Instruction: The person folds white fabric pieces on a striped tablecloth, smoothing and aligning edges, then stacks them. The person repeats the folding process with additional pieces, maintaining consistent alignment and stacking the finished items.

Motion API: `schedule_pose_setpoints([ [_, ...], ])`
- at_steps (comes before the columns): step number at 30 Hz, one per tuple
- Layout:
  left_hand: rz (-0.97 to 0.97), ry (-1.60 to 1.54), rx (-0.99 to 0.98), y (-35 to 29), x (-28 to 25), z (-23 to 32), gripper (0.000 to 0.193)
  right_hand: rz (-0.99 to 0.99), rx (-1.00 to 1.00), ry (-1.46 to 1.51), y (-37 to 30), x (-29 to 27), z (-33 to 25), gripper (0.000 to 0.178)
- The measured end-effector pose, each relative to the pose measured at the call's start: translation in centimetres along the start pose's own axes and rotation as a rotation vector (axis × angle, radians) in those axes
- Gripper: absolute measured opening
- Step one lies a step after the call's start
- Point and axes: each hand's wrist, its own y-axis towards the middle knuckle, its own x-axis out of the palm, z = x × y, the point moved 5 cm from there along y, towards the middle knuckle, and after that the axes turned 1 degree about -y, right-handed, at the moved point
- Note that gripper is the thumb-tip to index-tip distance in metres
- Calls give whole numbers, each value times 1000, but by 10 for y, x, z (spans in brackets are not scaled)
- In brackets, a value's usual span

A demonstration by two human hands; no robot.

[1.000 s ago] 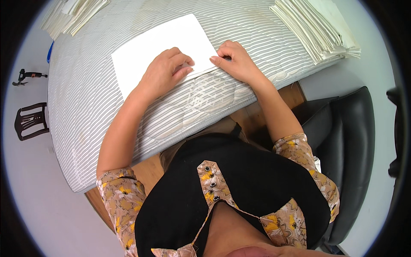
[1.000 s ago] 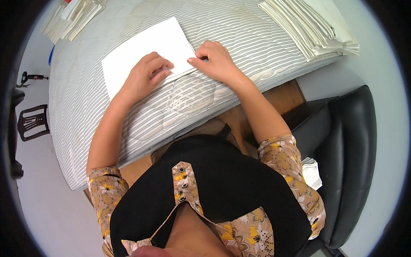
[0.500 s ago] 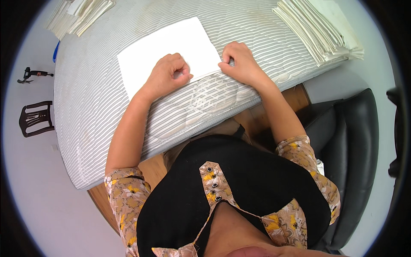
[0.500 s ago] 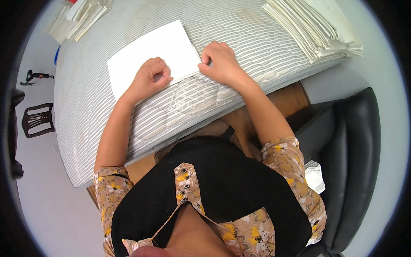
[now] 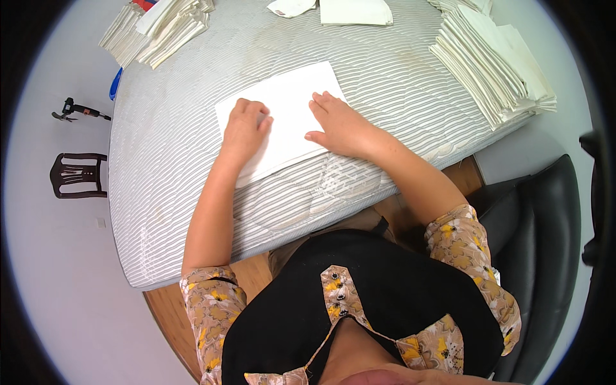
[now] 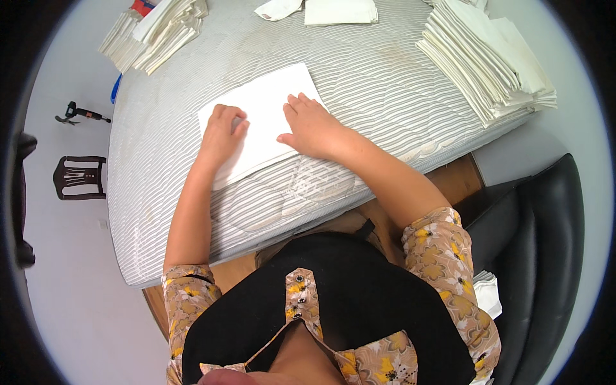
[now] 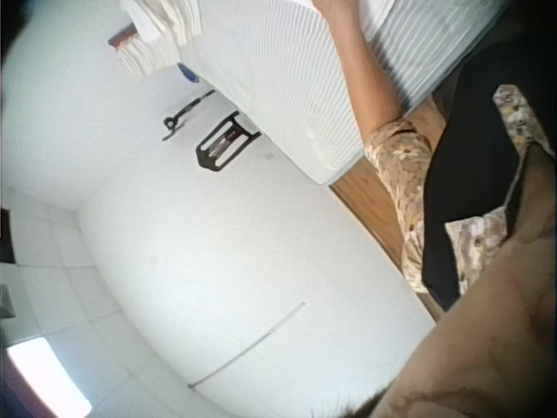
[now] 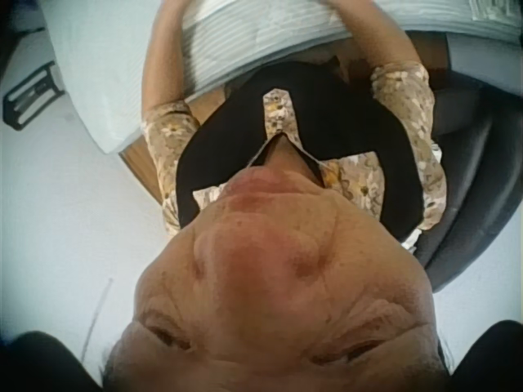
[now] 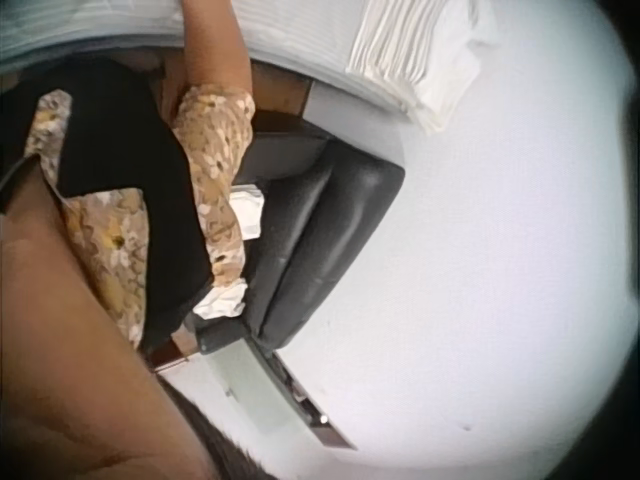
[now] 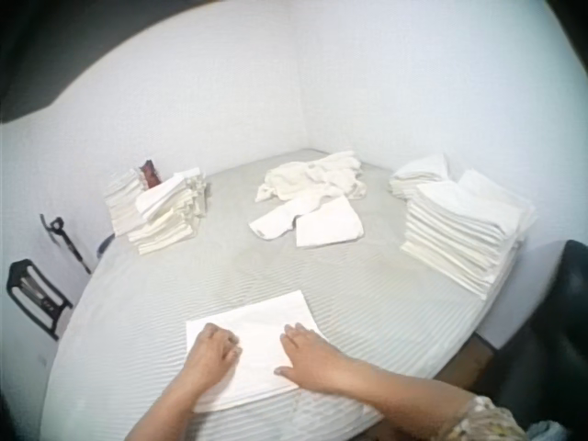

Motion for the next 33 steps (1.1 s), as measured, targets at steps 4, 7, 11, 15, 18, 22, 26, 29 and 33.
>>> schedule_pose_setpoints([
  [4,122,183,174,12,3,-6,33,-53,29,-26,39,-2,14,72],
  [7,67,279,318,19,25,1,45,-35,-45,-83,59,14,10,72],
  [11,-57,342,169,11,36,-11,55,-59,42,-105,57,28,29,84],
  [15,-66,387,79,6,31,-19,62,-20,94,-123,53,26,37,88],
  [18,-70,427,-5,6,29,-24,67,-45,142,-155,54,25,37,90],
  [22,-46,433,-89,4,22,-38,68,-48,176,-201,56,25,36,94],
  [26,-39,433,-166,3,12,-55,68,-39,197,-237,57,29,41,101],
  [29,-43,428,-182,1,8,-63,69,-24,226,-243,57,31,50,104],
  [33,-25,417,-190,-1,9,-71,70,15,274,-223,58,32,63,103],
])
